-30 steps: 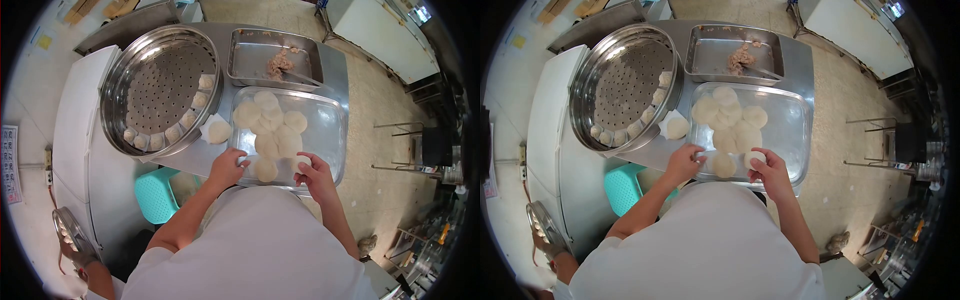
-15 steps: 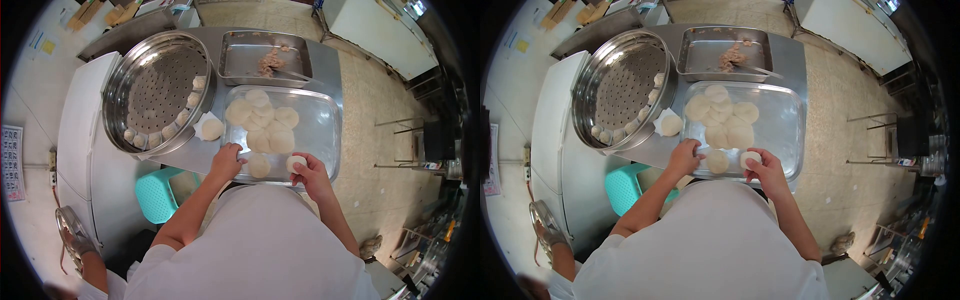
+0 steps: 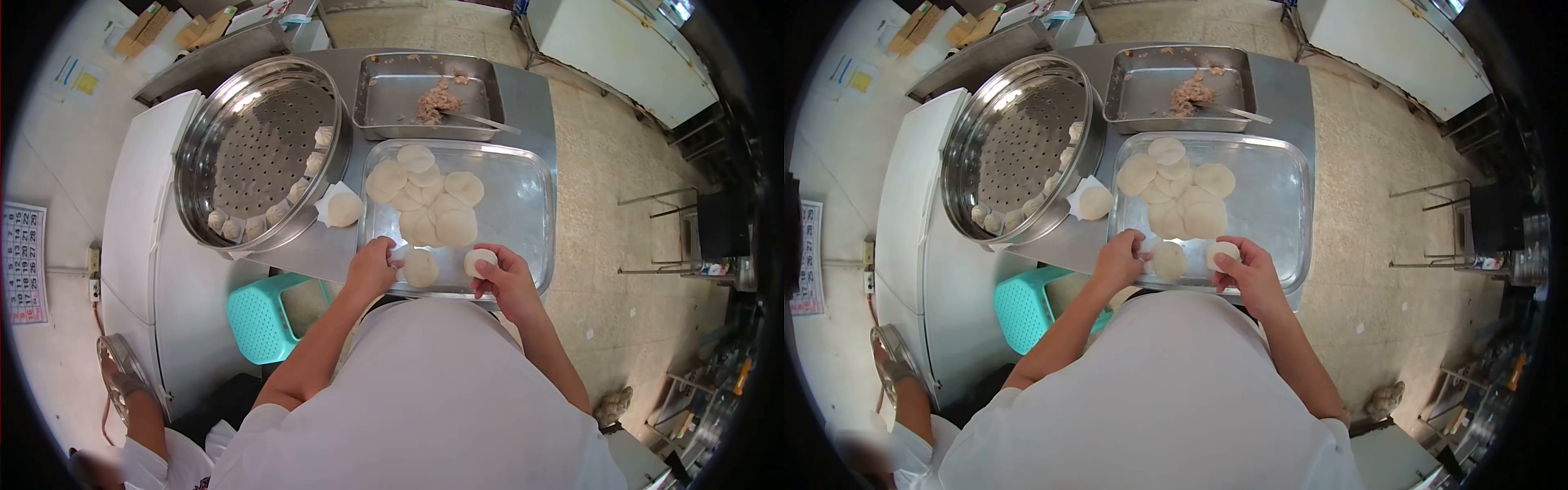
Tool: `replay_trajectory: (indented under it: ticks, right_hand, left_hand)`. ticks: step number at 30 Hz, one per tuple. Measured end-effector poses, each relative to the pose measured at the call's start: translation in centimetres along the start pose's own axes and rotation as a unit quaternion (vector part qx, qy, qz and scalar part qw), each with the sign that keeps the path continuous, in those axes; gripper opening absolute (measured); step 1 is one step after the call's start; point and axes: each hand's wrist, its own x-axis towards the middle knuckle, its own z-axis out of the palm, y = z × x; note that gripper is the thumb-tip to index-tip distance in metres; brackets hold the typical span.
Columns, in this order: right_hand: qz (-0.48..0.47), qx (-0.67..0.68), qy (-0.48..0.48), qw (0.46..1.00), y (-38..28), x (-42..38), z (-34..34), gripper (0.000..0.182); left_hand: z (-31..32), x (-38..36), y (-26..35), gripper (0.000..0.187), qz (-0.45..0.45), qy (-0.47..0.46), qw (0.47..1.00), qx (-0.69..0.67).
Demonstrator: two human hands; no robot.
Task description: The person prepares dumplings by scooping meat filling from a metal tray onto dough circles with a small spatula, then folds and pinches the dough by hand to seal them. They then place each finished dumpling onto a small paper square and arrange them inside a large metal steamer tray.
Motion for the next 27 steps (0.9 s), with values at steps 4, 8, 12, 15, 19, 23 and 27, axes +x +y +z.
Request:
replay_trajectory:
  ticks: [4, 8, 12, 15, 19, 23, 27]
  right_hand:
    - [0.004, -0.003, -0.009, 1.0, 0.1, 0.2, 0.1, 0.038]
    - [0.007, -0.011, -0.008, 1.0, 0.0, -0.1, 0.4, 0.037]
    - [0.009, -0.017, -0.012, 1.0, -0.1, -0.2, 0.5, 0.036]
    - [0.01, -0.021, -0.013, 1.0, 0.0, -0.4, 0.5, 0.036]
    - [0.013, -0.027, -0.016, 0.999, 0.4, -0.4, 0.2, 0.035]
    - [0.016, -0.026, -0.022, 0.999, 0.4, -0.3, -0.1, 0.035]
    - [0.016, -0.028, -0.023, 0.999, 0.1, -0.4, 0.0, 0.035]
  left_hand:
    - [1.1, -0.9, -0.5, 0.03, 0.052, 0.042, 0.998, 0.004]
    - [1.9, -1.3, -1.2, 0.025, 0.067, 0.054, 0.996, 0.022]
    - [2.0, -1.6, -1.1, 0.022, 0.062, 0.054, 0.997, 0.008]
    - [2.0, -1.8, -0.9, 0.024, 0.021, 0.033, 0.998, -0.045]
    - [2.8, -2.1, -0.8, 0.033, 0.003, 0.069, 0.994, -0.087]
    - [3.0, -2.0, -1.0, 0.043, -0.042, 0.046, 0.971, -0.231]
    - [3.1, -1.9, -1.6, 0.044, -0.09, 0.046, 0.947, -0.304]
